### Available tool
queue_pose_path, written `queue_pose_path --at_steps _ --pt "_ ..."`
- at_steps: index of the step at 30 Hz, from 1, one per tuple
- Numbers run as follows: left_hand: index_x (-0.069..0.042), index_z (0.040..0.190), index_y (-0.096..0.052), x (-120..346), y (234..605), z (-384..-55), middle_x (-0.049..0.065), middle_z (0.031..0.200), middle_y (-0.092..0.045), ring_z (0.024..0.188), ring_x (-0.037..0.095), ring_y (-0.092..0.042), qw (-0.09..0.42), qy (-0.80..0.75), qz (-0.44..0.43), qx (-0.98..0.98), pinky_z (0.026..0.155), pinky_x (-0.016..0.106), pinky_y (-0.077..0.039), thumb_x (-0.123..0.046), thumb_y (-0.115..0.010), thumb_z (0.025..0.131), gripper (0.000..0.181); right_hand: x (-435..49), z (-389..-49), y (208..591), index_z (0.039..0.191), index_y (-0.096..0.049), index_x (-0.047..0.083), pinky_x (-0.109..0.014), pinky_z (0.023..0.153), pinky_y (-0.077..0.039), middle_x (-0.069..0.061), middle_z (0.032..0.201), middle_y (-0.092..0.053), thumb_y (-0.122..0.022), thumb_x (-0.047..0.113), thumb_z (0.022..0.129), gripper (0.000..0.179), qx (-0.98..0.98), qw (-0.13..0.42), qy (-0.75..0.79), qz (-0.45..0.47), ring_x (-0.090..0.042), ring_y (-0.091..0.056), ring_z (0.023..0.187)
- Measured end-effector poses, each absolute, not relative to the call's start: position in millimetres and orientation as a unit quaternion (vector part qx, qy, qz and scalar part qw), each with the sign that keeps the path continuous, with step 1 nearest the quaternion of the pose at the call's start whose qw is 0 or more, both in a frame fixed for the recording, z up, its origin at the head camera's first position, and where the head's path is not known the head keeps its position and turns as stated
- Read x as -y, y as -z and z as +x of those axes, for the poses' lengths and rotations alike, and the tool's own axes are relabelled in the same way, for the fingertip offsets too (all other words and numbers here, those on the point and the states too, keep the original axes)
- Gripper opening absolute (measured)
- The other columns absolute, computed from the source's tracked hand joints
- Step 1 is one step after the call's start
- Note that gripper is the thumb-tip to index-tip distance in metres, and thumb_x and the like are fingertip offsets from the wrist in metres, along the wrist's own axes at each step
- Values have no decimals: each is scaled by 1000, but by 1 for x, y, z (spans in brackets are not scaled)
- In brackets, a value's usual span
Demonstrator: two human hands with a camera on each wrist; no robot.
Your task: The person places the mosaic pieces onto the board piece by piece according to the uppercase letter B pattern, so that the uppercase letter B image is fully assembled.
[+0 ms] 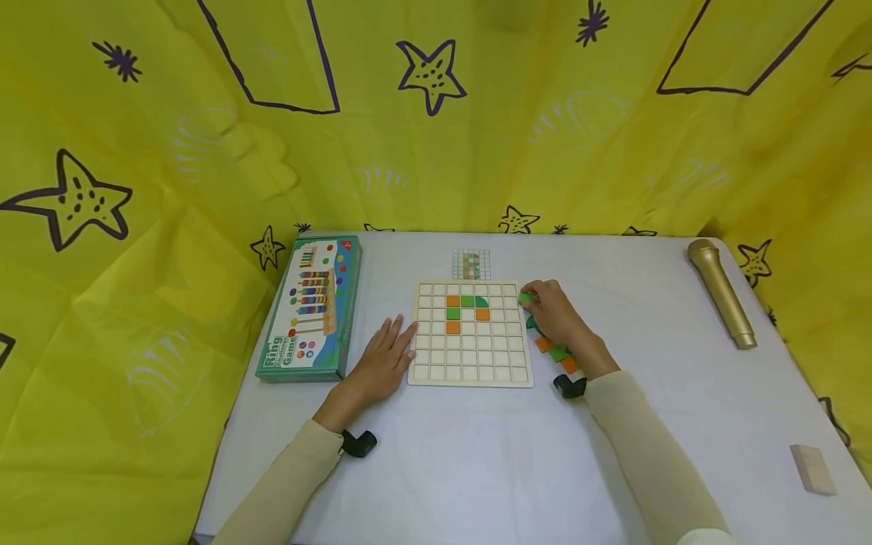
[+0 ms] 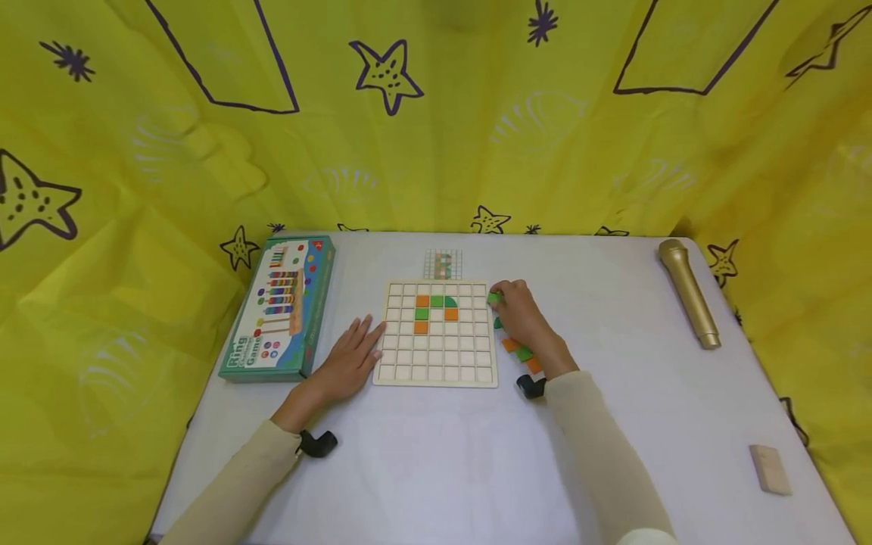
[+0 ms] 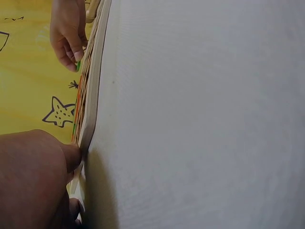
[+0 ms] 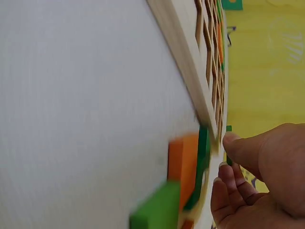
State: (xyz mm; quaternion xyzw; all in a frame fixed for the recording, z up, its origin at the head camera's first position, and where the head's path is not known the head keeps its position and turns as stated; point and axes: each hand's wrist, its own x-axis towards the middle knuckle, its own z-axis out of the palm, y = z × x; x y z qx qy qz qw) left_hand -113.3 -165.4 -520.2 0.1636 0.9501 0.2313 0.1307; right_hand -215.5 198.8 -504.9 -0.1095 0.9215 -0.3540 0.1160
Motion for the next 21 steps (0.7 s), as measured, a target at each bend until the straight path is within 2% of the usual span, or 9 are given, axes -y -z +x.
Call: queue_pose_path --at_steps 5,14,21 --pt "-17 171 -17 165 521 -113 16 178 -5 164 39 1 129 -227 163 -951 131 58 -8 -35 -34 117 60 -176 -208 506 143 -52 -4 -56 109 -46 -28 136 -44 -53 11 111 35 -914 110 361 -149 -42 -54 122" --pt "-16 171 -17 165 520 -114 17 178 -5 164 40 1 128 -230 170 -950 131 58 -8 -34 -34 117 60 -141 -187 508 140 -60 2 -45 96 -51 -17 125 -52 -60 14 109 33 -904 119 356 -206 -29 -56 109" --pt "-18 171 -14 167 520 -114 15 178 -2 164 38 4 143 -224 167 -949 131 57 -5 -37 -32 117 60 -124 -182 511 135 -63 5 -43 98 -52 -15 128 -56 -61 14 108 28 -904 120 338 -233 -27 -57 108"
